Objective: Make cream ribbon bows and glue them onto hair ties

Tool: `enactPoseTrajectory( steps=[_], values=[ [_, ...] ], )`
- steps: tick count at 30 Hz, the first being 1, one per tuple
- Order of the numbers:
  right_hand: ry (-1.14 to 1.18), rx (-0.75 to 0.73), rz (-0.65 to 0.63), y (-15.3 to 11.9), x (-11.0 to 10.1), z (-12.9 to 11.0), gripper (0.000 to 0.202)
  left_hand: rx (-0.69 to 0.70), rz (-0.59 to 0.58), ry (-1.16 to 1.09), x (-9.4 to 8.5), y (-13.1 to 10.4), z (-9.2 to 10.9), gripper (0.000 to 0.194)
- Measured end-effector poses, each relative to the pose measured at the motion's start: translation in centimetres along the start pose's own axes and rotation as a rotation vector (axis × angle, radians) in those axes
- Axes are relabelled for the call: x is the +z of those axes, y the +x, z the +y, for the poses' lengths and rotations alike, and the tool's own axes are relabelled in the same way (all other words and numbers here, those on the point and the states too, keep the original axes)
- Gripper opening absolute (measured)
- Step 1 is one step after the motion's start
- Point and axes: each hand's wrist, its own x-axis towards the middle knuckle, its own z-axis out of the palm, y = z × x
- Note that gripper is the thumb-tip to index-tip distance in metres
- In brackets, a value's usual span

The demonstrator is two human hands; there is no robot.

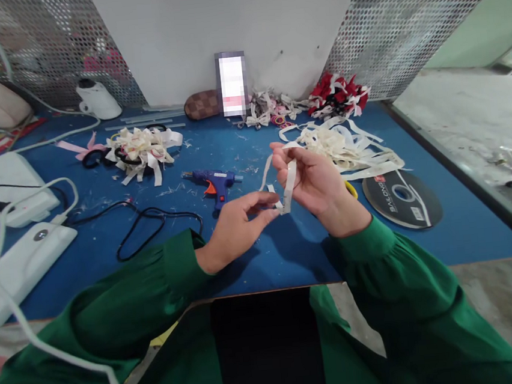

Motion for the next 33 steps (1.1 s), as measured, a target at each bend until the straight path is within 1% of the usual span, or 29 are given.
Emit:
enactPoseTrajectory(
  steps=[1,2,3,5,7,9,11,14,16,17,19,21,22,23,25,27,28,29,31,32,33],
  values=[
    [-0.025,-0.031,-0.022,-0.1,0.1,0.3,0.016,-0.040,-0.070,-0.088,0.3,0.0,-0.1,0.030],
    [-0.054,-0.063,-0.047,-0.1,0.1,0.6,0.016,-0.068,-0.124,-0.150,0.5,0.1,-0.1,0.032],
    [-0.082,-0.094,-0.068,-0.2,0.2,0.7,0.016,-0.088,-0.170,-0.188,0.6,0.2,-0.1,0.031],
    [-0.120,-0.153,-0.088,-0.1,0.1,0.7,0.018,-0.139,-0.237,-0.208,0.5,0.3,0.0,0.020],
    [-0.133,-0.212,-0.071,0.0,-0.1,0.3,0.019,-0.211,-0.259,-0.222,0.2,0.4,0.3,0.014],
    [-0.136,-0.280,-0.020,0.3,-0.4,-0.3,0.020,-0.257,-0.235,-0.268,-0.2,0.3,0.5,0.014],
    [-0.162,-0.345,0.038,0.6,-0.9,-0.9,0.020,-0.262,-0.202,-0.349,-0.5,0.3,0.5,0.015],
    [-0.250,-0.419,0.097,1.3,-1.7,-1.3,0.023,-0.293,-0.169,-0.480,-0.8,0.4,0.3,0.016],
    [-0.335,-0.436,0.136,1.8,-2.4,-1.3,0.022,-0.315,-0.131,-0.484,-1.1,0.5,0.2,0.018],
    [-0.397,-0.446,0.182,2.0,-2.7,-1.2,0.020,-0.308,-0.105,-0.450,-1.2,0.6,0.2,0.019],
    [-0.580,-0.525,0.354,2.0,-3.0,-1.1,0.020,-0.263,-0.048,-0.357,-1.5,0.8,0.3,0.021],
    [-0.837,-0.693,0.565,1.5,-2.7,-1.0,0.033,-0.213,-0.012,-0.277,-1.9,1.0,0.6,0.021],
    [-0.981,-0.789,0.631,1.1,-2.3,-0.9,0.039,-0.193,-0.004,-0.250,-2.1,1.1,0.7,0.021],
    [-1.107,-0.861,0.652,0.6,-1.9,-0.9,0.041,-0.180,-0.007,-0.229,-2.3,1.1,0.9,0.021],
    [-1.235,-0.945,0.610,-0.3,-1.1,-1.0,0.036,-0.161,-0.028,-0.189,-2.7,1.2,1.2,0.021],
    [-1.284,-0.945,0.547,-0.7,-0.7,-1.0,0.033,-0.139,-0.051,-0.134,-3.0,1.3,1.4,0.021],
    [-1.317,-0.903,0.519,-0.7,-0.8,-1.1,0.033,-0.129,-0.056,-0.104,-3.1,1.4,1.6,0.021],
    [-1.378,-0.827,0.486,-0.5,-1.0,-1.1,0.032,-0.120,-0.055,-0.076,-3.2,1.4,1.6,0.021],
    [-1.580,-0.596,0.422,0.0,-1.6,-1.3,0.026,-0.104,-0.042,-0.042,-3.4,1.5,1.7,0.021],
    [-1.684,-0.487,0.417,0.2,-1.8,-1.3,0.024,-0.096,-0.031,-0.040,-3.5,1.6,1.7,0.021],
    [-1.759,-0.419,0.430,0.3,-2.0,-1.4,0.026,-0.087,-0.022,-0.043,-3.6,1.6,1.6,0.021]
  ],
)
